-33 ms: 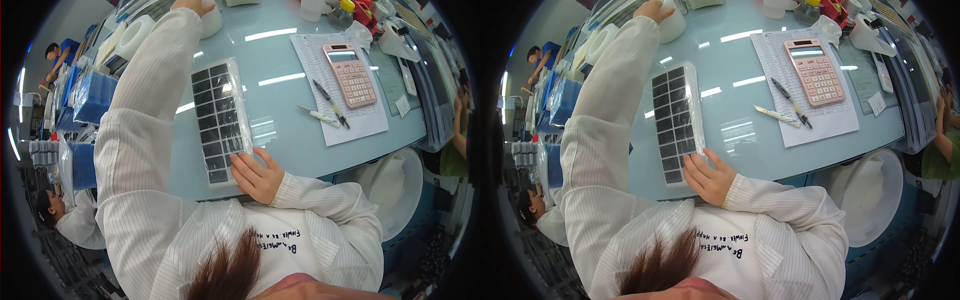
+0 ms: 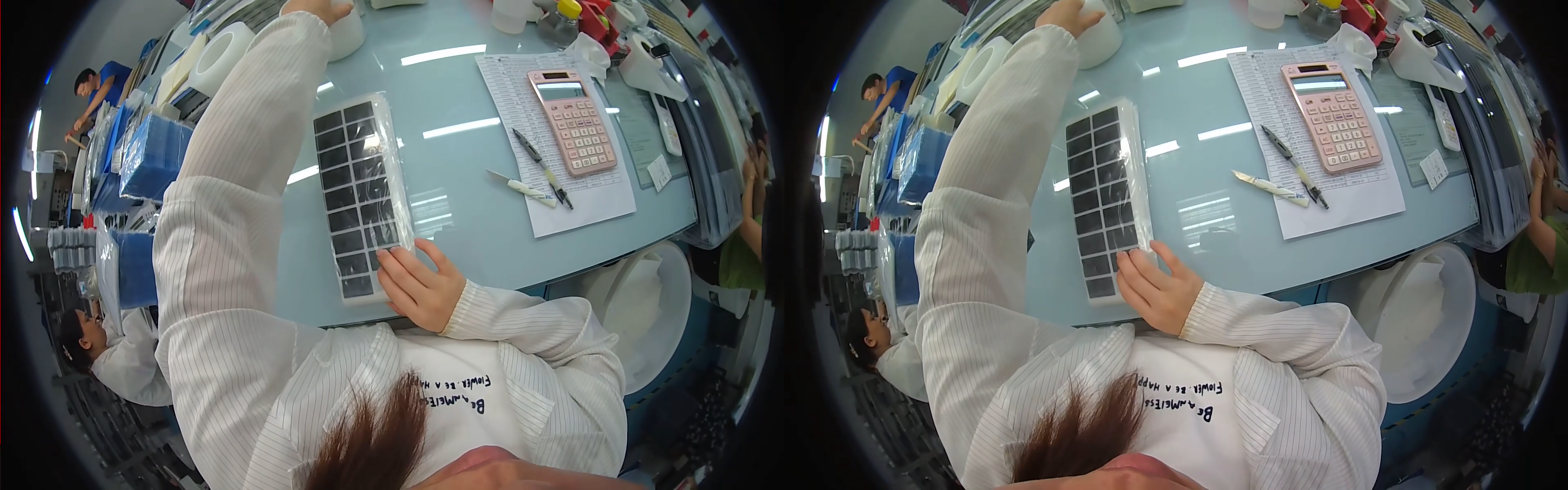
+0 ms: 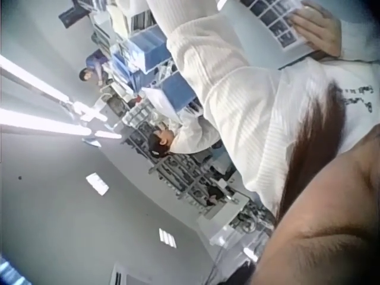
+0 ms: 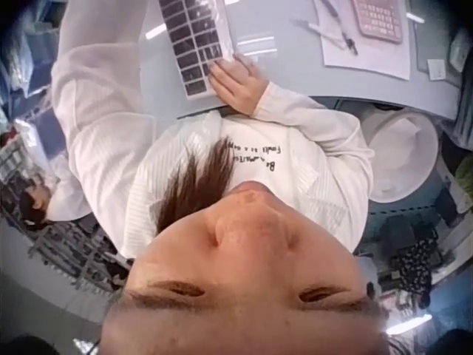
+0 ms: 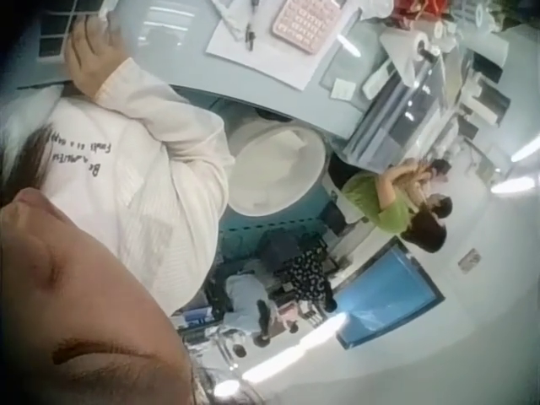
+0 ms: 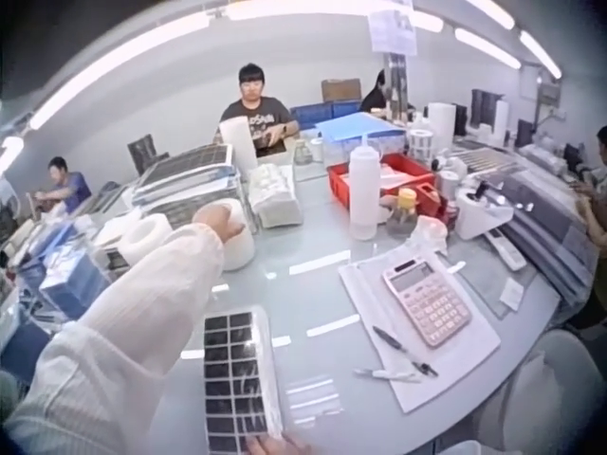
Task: The recorder writes on small adhesive labels using a pen and applies them to specific sections on component sheets.
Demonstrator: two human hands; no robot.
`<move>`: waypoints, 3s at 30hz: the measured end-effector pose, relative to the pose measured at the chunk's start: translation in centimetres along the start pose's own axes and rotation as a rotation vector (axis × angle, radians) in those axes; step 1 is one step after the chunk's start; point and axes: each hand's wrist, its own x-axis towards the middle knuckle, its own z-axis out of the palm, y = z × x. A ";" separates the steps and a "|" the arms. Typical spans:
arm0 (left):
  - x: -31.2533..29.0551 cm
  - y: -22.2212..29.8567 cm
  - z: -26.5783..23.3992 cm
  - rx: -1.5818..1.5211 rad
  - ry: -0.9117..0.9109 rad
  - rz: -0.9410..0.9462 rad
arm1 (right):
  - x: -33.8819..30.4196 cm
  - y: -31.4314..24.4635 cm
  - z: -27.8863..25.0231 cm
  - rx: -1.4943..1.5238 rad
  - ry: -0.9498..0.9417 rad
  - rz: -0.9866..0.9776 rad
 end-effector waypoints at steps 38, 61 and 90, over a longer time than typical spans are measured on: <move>-16.0 0.4 2.4 -0.395 -0.325 0.178 | 1.5 -5.8 -0.7 1.850 0.062 1.767; -10.7 5.9 -0.5 -0.268 0.399 0.588 | -2.9 3.7 -11.4 1.739 -0.461 1.658; -23.8 -9.5 -0.9 -1.520 0.085 -0.055 | 14.6 12.2 2.7 0.107 -0.031 0.348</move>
